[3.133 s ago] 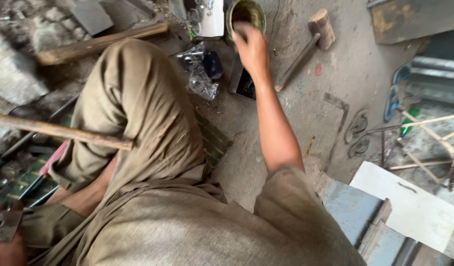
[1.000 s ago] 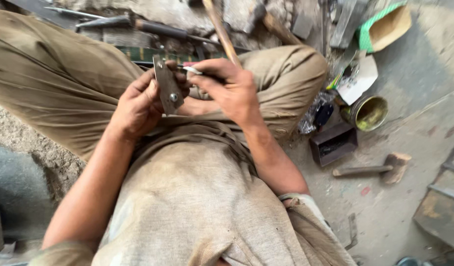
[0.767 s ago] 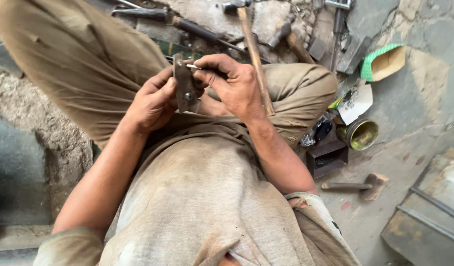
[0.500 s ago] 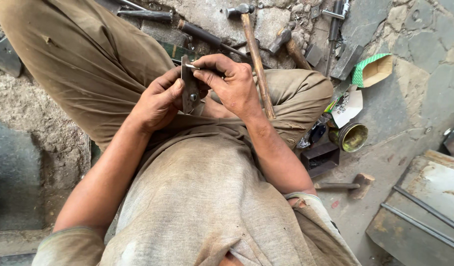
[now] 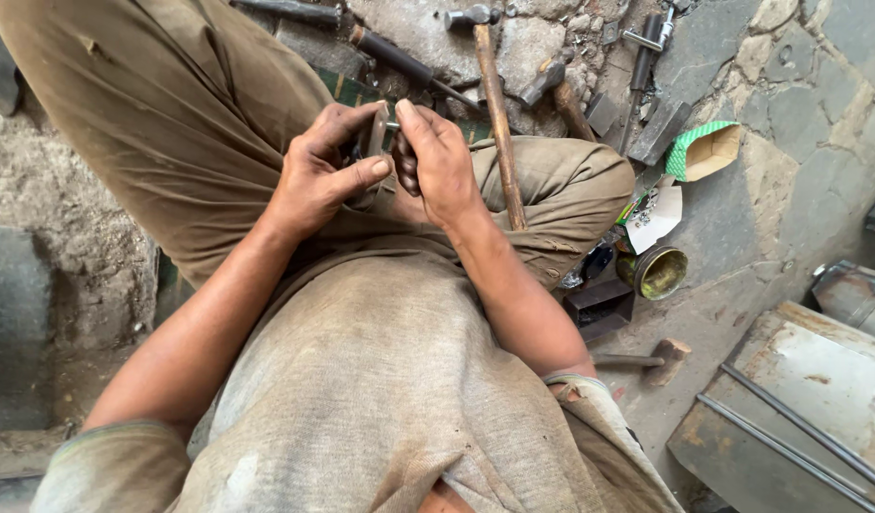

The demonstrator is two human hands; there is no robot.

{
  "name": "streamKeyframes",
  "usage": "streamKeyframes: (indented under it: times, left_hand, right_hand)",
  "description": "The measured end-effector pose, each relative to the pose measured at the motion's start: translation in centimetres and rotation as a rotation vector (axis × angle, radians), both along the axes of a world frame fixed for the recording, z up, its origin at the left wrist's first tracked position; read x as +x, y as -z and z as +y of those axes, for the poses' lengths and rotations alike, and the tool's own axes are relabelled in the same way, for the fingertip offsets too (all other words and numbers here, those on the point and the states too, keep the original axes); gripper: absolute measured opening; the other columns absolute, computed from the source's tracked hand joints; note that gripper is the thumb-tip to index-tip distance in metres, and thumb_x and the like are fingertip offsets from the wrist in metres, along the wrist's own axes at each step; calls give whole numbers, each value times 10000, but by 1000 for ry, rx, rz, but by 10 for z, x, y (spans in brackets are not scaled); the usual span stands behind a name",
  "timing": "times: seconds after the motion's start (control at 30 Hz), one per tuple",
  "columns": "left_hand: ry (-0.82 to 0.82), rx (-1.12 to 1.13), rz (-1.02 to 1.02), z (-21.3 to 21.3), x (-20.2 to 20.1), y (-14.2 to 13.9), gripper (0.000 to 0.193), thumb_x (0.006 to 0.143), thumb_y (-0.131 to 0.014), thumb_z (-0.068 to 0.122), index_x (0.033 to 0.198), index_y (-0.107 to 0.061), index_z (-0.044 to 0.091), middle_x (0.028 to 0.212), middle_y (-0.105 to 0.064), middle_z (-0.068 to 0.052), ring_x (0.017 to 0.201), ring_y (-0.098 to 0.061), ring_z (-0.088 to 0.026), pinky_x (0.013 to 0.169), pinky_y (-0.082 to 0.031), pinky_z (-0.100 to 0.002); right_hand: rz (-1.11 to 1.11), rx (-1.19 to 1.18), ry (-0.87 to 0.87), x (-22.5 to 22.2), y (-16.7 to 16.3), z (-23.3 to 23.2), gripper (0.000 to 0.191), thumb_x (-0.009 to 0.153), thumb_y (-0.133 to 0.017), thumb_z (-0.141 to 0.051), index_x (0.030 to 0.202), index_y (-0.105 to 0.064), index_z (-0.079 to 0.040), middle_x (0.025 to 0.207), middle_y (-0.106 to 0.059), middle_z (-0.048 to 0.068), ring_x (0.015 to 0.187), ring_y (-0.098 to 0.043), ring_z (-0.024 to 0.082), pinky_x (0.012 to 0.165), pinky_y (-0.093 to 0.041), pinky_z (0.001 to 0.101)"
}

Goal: The person sits on the floor and uses a hammer and chisel to shape a metal part. They repeatedly strike the part, adjust its position, and insert a small metal pin into a hole. The person also uses a screwdriver to adjust the part.

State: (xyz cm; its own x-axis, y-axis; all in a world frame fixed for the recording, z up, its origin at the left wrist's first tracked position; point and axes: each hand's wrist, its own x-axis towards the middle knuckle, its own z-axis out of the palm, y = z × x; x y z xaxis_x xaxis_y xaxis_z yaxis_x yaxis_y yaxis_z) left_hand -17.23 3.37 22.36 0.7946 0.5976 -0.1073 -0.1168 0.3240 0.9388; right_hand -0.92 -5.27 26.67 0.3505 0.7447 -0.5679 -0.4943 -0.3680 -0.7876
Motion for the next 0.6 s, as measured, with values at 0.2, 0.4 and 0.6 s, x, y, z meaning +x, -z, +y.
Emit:
streamKeyframes:
  times: [0.2,0.4,0.6]
  left_hand:
    - [-38,240,101,3,-3,-6,620,893,-879,259,1430,-645,56,1182,-612,-66,1094,-607,-161,945,-524,-300]
    - [-21,294,80,2,-3,-3,650,872,-901,274,1435,-651,70,1133,-611,-83,1045,-605,-174,925,-539,-310]
    - [1,338,64,3,-5,-3,651,867,-903,279,1430,-652,68,1148,-620,-78,1065,-611,-174,932,-534,-315]
  right_hand:
    - [226,-191,197,-2,-5,-2,323,1027,-501,-340,822,-573,-102,630,-528,4,469,-471,103,420,-348,246]
    - [244,-48,131,-10,-5,-7,465,1085,-551,-471,778,-531,-122,596,-466,-23,425,-434,97,367,-325,260]
    - [336,-76,157,-9,2,-15,436,1087,-565,-451,806,-525,-120,615,-510,-10,450,-467,87,393,-356,236]
